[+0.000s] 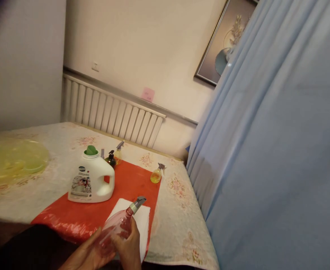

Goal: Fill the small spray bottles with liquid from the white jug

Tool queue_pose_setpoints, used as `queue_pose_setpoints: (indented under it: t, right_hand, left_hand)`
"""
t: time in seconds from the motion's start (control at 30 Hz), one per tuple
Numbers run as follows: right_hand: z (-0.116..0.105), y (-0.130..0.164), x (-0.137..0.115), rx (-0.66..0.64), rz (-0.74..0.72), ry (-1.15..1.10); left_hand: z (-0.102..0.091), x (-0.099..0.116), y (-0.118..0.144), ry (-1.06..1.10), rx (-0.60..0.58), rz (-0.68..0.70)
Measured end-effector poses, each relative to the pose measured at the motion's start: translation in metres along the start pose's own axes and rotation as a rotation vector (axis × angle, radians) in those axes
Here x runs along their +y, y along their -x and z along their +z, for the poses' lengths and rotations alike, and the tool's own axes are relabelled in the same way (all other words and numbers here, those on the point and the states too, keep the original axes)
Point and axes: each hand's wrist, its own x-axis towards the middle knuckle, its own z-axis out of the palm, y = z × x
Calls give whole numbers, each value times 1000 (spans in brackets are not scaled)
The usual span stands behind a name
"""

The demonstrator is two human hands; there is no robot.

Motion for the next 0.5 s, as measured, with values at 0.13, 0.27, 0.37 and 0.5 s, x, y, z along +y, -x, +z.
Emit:
queue_pose_setpoints:
  t: [0.13, 0.27, 0.37, 0.5]
  right_hand:
    - [-12, 2, 3, -7, -13, -50]
    - [-23, -2, -3, 0, -65, -99]
    - [-30, -6, -11, 30, -102, -78]
    - [-32, -5, -22, 110, -79, -53]
  left_hand:
    - [-3, -5, -1, -31, 63, 39]
    - [-5, -6, -1, -89, 116, 75]
    - [-10, -3, 0, -56, 100, 55]
    - [-12, 3, 5, -63, 58, 69]
